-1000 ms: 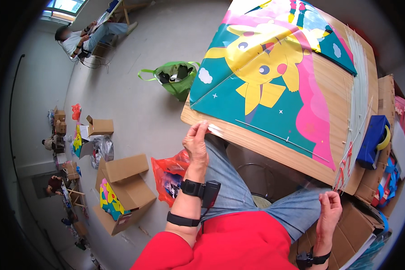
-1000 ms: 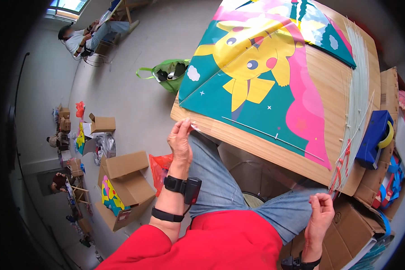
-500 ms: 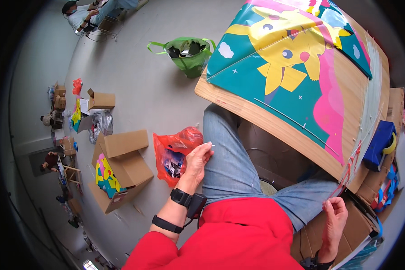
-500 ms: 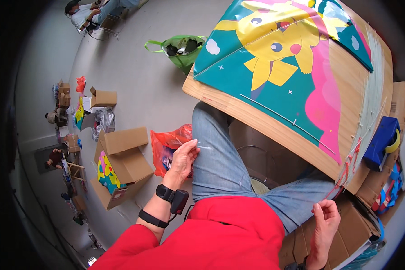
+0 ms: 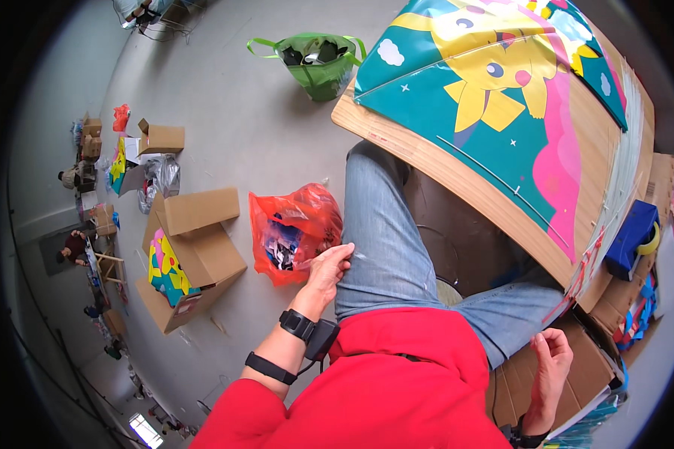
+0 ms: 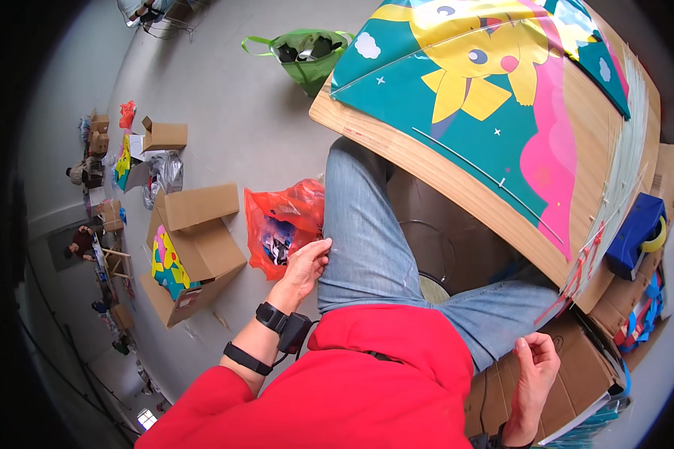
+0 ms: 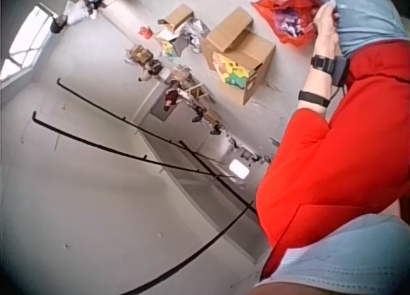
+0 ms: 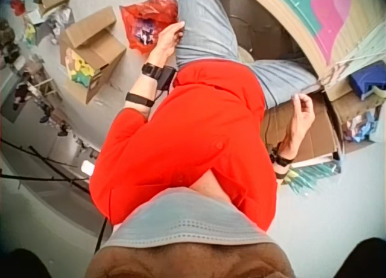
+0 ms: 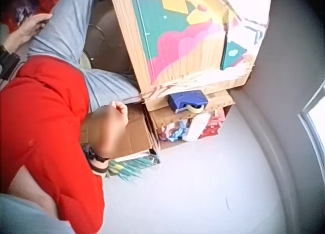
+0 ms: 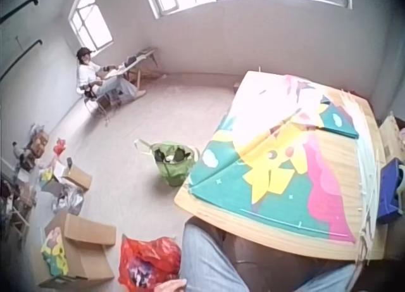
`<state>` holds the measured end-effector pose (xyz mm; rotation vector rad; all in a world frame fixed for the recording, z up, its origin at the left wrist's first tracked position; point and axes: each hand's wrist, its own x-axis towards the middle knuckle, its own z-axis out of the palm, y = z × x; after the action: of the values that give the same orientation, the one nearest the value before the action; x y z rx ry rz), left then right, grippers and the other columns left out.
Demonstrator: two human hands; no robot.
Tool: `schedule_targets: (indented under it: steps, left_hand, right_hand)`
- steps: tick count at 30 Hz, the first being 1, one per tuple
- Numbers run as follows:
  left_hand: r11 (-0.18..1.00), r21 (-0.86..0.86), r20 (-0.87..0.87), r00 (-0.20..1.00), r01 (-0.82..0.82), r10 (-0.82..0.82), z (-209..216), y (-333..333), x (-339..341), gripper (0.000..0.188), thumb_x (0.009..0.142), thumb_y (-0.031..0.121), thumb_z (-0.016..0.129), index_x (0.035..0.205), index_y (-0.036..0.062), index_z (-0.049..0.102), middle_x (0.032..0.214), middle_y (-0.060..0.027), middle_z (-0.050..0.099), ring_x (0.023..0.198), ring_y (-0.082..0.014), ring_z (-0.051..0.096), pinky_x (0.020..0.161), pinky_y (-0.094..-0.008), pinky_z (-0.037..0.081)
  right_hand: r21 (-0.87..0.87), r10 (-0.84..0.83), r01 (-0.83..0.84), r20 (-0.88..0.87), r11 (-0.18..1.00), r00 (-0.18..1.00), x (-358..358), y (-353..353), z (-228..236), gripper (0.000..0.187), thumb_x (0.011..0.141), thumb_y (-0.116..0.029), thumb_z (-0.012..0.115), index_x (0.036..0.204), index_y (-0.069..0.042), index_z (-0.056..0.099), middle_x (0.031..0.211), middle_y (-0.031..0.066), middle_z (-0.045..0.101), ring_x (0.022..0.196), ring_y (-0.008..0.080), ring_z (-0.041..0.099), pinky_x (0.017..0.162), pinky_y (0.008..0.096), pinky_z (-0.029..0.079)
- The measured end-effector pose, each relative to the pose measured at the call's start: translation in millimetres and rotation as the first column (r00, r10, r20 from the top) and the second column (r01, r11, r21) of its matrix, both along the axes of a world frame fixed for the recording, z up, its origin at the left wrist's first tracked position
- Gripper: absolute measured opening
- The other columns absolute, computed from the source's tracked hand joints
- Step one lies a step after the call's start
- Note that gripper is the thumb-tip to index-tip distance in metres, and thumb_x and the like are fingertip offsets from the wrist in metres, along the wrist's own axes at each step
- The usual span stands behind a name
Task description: The person assembles a Pikachu-themed kite by inserting a white plastic rod into a sleeve on the kite fabric. They smooth the fabric, align the rod, and secure it with red zip ties. The person handles the kite and zip ties repeatedly, working on a wooden table surrounded by boxes of supplies.
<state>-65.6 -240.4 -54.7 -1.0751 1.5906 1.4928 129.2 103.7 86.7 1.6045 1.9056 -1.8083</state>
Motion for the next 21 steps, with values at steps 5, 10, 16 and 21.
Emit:
schedule_targets:
  steps: [5,10,16,21]
  left_hand:
    - [0.993,0.077,0.019,0.995,0.091,-0.093,-6.4,-18.0,7.6,0.018,0.080,0.025,0.069,0.094,0.0150,0.063,0.079,0.0082,0.058,0.070,-0.0038,0.051,0.067,-0.0210,0.039]
    - [0.976,0.209,0.024,0.997,0.065,-0.072,-3.9,-28.7,3.8,0.013,0.084,0.024,0.065,0.091,0.0136,0.062,0.077,0.0076,0.057,0.069,-0.0048,0.052,0.067,-0.0212,0.042]
    - [0.948,0.100,-0.143,0.948,0.301,-0.286,-12.7,-27.8,-8.0,0.017,0.083,0.027,0.066,0.087,0.0111,0.062,0.071,0.0060,0.054,0.063,-0.0037,0.049,0.058,-0.0190,0.038]
    - [0.969,0.010,-0.685,0.707,0.247,-0.174,23.4,-10.5,-41.8,0.010,0.090,0.016,0.057,0.089,0.0054,0.059,0.080,0.0009,0.054,0.073,-0.0067,0.049,0.074,-0.0217,0.043]
  right_hand:
    - [-0.005,0.011,-0.011,0.010,1.000,1.000,0.8,-2.1,-1.0,0.006,0.082,-0.004,0.061,0.084,-0.003,0.055,0.075,0.0000,0.054,0.070,0.0066,0.050,0.067,0.0185,0.041]
    - [-0.022,0.045,-0.045,0.004,0.999,0.999,0.7,-1.7,5.5,0.005,0.084,-0.005,0.059,0.084,-0.003,0.055,0.077,0.0002,0.054,0.071,0.0071,0.052,0.069,0.0185,0.042]
    - [0.045,0.175,-0.175,-0.012,0.984,0.984,0.2,3.9,6.4,0.005,0.084,-0.005,0.059,0.083,-0.004,0.053,0.075,-0.0014,0.050,0.074,0.0065,0.048,0.069,0.0198,0.040]
    - [0.011,-0.005,0.007,-0.157,1.000,0.988,-13.1,16.8,-3.7,0.005,0.083,0.000,0.058,0.085,-0.001,0.054,0.080,-0.0008,0.052,0.075,0.0062,0.050,0.067,0.0199,0.041]
